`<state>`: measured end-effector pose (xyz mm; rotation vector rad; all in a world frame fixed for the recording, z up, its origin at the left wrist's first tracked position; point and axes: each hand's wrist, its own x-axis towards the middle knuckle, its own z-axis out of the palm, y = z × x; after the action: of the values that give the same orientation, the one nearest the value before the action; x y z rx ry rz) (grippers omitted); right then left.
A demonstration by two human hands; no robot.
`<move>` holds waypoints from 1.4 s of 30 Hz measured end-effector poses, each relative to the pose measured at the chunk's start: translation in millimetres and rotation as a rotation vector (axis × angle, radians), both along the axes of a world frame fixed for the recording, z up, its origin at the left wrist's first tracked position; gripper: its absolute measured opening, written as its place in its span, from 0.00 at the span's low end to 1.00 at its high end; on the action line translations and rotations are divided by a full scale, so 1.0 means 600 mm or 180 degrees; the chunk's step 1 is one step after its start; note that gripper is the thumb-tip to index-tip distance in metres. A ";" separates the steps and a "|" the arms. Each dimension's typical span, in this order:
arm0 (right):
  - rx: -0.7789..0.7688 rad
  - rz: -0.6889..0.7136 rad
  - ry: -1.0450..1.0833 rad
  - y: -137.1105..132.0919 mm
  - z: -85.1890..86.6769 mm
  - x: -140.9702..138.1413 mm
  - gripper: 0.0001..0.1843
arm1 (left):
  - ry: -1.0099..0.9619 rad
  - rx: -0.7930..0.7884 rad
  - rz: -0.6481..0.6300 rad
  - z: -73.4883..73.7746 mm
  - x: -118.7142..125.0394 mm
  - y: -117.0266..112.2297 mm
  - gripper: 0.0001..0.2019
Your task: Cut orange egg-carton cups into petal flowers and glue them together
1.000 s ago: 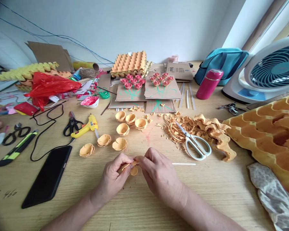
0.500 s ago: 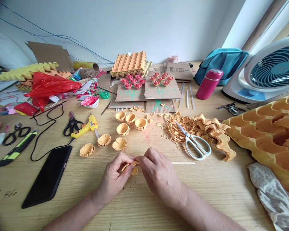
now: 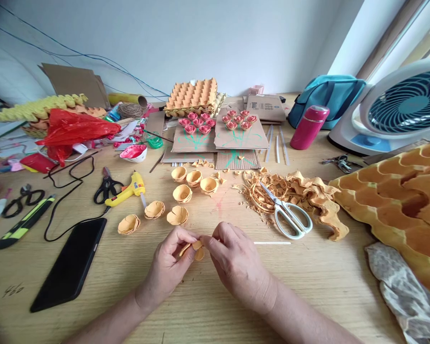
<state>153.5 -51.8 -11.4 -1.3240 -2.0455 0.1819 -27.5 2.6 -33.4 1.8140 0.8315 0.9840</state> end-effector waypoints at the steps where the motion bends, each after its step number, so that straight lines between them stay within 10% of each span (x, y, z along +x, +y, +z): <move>1: -0.0002 0.0016 -0.0019 0.000 0.000 0.001 0.14 | -0.0011 -0.0001 0.0005 0.001 0.001 0.000 0.08; 42: -0.0493 -0.0186 0.0521 -0.001 0.004 -0.003 0.06 | 0.0379 0.0074 0.0353 0.007 0.005 0.004 0.13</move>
<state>151.9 -52.4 -9.1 -1.4119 -1.8840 0.4160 -24.6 4.9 -29.5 1.8773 1.0067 0.9661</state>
